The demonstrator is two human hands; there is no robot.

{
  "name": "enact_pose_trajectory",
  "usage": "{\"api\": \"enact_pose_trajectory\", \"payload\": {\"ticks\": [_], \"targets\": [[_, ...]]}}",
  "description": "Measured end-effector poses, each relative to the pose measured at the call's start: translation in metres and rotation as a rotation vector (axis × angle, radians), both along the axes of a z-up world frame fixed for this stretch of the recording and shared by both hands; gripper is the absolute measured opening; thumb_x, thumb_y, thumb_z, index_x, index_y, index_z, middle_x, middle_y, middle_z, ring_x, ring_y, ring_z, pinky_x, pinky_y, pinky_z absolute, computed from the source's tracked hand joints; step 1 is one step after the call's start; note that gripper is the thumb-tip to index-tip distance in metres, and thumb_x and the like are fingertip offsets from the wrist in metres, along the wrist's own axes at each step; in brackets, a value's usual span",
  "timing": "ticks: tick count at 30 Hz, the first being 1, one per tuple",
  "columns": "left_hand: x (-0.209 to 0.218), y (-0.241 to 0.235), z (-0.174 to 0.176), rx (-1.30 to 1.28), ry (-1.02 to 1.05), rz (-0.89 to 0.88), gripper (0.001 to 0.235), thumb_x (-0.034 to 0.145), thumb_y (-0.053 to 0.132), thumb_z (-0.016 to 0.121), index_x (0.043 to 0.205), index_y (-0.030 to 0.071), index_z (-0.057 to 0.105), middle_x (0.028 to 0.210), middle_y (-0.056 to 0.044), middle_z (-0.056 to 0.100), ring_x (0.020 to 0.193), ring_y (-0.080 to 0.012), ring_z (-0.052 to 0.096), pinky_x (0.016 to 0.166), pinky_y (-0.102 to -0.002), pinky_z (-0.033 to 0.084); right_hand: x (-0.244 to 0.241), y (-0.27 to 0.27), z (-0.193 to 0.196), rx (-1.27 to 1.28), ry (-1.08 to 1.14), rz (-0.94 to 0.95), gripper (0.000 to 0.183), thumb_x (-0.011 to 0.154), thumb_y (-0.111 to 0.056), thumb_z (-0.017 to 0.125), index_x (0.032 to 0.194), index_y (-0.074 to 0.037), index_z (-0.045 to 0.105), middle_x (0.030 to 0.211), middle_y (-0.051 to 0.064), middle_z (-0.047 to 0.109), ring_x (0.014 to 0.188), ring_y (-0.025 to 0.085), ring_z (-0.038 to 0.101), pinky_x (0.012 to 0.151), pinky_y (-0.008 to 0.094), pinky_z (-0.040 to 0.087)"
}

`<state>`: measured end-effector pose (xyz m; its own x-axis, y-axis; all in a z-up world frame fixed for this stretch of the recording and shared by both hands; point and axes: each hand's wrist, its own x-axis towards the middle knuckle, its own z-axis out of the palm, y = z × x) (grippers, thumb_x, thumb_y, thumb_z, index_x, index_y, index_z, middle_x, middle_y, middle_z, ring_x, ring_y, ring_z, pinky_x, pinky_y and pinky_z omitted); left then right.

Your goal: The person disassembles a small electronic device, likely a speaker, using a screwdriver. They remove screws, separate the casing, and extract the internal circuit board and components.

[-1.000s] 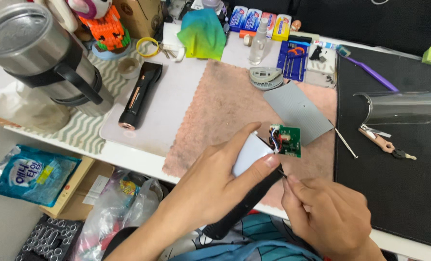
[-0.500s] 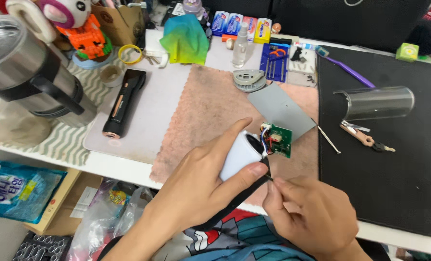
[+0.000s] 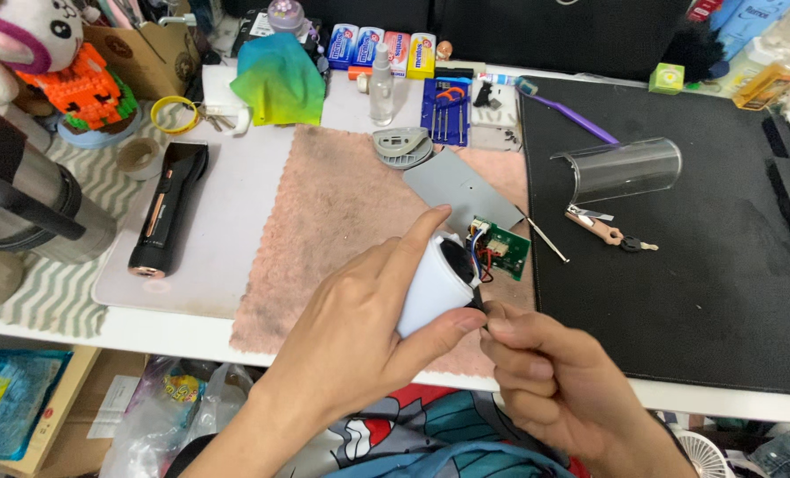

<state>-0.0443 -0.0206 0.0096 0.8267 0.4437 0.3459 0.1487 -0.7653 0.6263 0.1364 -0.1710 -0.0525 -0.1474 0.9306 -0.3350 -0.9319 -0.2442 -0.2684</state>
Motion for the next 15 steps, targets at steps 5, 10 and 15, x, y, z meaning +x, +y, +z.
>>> {"api": "enact_pose_trajectory", "payload": {"ticks": [5, 10, 15], "targets": [[0.006, -0.004, 0.016, -0.273, 0.111, 0.014, 0.071, 0.098, 0.052, 0.047, 0.155, 0.011, 0.038, 0.126, -0.018, 0.071, 0.112, -0.0382, 0.069, 0.087, -0.043, 0.052, -0.027, -0.005, 0.004, 0.046, -1.688, -0.658, 0.013, 0.089, -0.010, 0.073, 0.087, -0.006, 0.061, 0.060, 0.000, 0.048, 0.047, 0.010, 0.040, 0.044, 0.024, 0.029], [0.014, -0.007, 0.022, -0.458, 0.216, 0.018, 0.073, 0.095, 0.056, 0.044, 0.155, 0.015, 0.043, 0.113, -0.007, 0.080, 0.108, -0.0234, 0.076, 0.088, -0.034, 0.052, -0.019, -0.006, 0.001, 0.465, -2.661, -0.938, 0.016, 0.086, -0.007, 0.077, 0.080, -0.002, 0.063, 0.075, 0.010, 0.070, 0.052, 0.016, 0.058, 0.046, 0.025, 0.044], [0.021, -0.009, 0.008, -0.210, 0.123, 0.015, 0.072, 0.097, 0.052, 0.049, 0.154, 0.009, 0.039, 0.122, -0.021, 0.072, 0.099, -0.0428, 0.071, 0.079, -0.048, 0.054, -0.024, -0.015, 0.013, -0.258, -1.923, -0.591, 0.030, 0.083, -0.014, 0.076, 0.063, -0.011, 0.054, 0.057, -0.005, 0.053, 0.055, 0.005, 0.038, 0.052, 0.025, 0.035]]}}
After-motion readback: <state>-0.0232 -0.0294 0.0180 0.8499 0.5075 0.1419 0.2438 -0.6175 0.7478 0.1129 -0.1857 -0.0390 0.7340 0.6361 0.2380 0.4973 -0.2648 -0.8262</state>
